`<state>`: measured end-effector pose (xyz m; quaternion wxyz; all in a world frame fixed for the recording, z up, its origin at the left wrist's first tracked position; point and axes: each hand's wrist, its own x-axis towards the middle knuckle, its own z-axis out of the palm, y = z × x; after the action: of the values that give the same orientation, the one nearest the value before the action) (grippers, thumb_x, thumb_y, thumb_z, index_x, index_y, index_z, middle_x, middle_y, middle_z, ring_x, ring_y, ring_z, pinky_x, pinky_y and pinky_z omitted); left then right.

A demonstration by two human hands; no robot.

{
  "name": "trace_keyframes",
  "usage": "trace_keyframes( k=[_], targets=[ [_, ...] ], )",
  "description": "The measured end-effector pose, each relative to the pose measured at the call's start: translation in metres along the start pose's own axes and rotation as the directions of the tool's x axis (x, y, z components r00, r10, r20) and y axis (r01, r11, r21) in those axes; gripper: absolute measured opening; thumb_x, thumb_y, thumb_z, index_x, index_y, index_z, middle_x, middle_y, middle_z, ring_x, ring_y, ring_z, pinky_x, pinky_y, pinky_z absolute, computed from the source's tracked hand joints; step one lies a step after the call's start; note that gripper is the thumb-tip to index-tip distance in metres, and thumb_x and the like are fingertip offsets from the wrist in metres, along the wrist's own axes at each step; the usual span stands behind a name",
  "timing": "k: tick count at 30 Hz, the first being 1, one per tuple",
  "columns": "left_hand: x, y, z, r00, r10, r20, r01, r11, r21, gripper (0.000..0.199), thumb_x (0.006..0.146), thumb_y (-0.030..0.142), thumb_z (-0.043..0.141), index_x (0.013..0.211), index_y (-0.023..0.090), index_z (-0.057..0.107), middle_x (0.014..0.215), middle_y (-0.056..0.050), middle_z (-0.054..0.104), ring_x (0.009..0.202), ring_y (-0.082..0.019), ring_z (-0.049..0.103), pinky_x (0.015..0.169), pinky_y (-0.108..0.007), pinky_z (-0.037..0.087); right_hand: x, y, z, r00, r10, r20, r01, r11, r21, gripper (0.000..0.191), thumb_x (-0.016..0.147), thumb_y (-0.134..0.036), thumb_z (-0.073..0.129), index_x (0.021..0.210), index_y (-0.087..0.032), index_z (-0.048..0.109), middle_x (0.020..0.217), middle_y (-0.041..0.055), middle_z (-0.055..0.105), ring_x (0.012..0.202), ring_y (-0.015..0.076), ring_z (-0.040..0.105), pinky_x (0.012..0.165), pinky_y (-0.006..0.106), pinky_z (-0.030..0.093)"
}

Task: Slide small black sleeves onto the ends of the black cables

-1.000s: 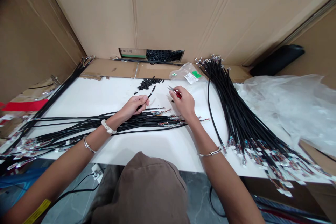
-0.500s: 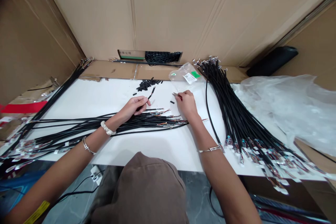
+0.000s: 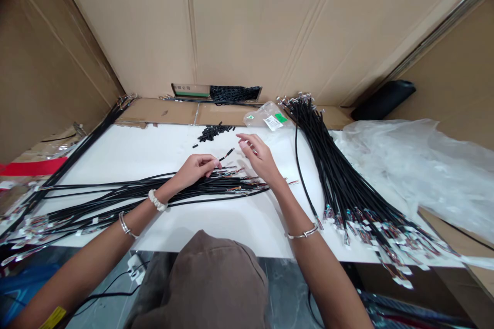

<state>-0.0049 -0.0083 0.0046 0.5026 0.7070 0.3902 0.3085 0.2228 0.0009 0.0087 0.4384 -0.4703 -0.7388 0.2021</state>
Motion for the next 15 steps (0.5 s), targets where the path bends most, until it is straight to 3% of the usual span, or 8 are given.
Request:
trace_keyframes(
  k=[3,8,15],
  targets=[
    [-0.002,0.001,-0.001,1.000,0.007,0.019,-0.008,0.999,0.046,0.039,0.089,0.046,0.051,0.085,0.012,0.071,0.053,0.004,0.047,0.053,-0.010,0.042,0.057,-0.023,0.032,-0.002,-0.019,0.000,0.991,-0.066,0.120,0.059,0.996,0.062,0.029,0.092,-0.044,0.051,0.109,-0.023,0.064,0.101,0.0069,0.063,0.086,0.0182,0.059,0.079,0.033,0.049],
    [-0.003,0.004,-0.003,1.000,-0.001,0.013,0.000,0.998,0.069,0.036,0.089,0.042,0.051,0.083,0.013,0.071,0.052,0.004,0.046,0.052,-0.010,0.041,0.056,-0.023,0.031,-0.003,-0.021,0.000,0.973,-0.151,0.174,0.139,0.987,0.079,0.021,0.090,-0.041,0.056,0.092,-0.023,0.065,0.092,0.0062,0.063,0.081,0.0179,0.057,0.074,0.034,0.047],
    [-0.003,0.002,-0.001,0.999,0.036,-0.018,-0.035,0.997,0.070,0.034,0.089,0.040,0.052,0.083,0.012,0.071,0.055,0.003,0.050,0.054,-0.010,0.044,0.058,-0.022,0.034,-0.004,-0.012,0.003,0.965,-0.097,0.243,0.089,0.995,0.045,0.020,0.089,-0.040,0.059,0.085,-0.022,0.066,0.082,0.0034,0.065,0.078,0.0172,0.056,0.075,0.033,0.044]
  ],
)
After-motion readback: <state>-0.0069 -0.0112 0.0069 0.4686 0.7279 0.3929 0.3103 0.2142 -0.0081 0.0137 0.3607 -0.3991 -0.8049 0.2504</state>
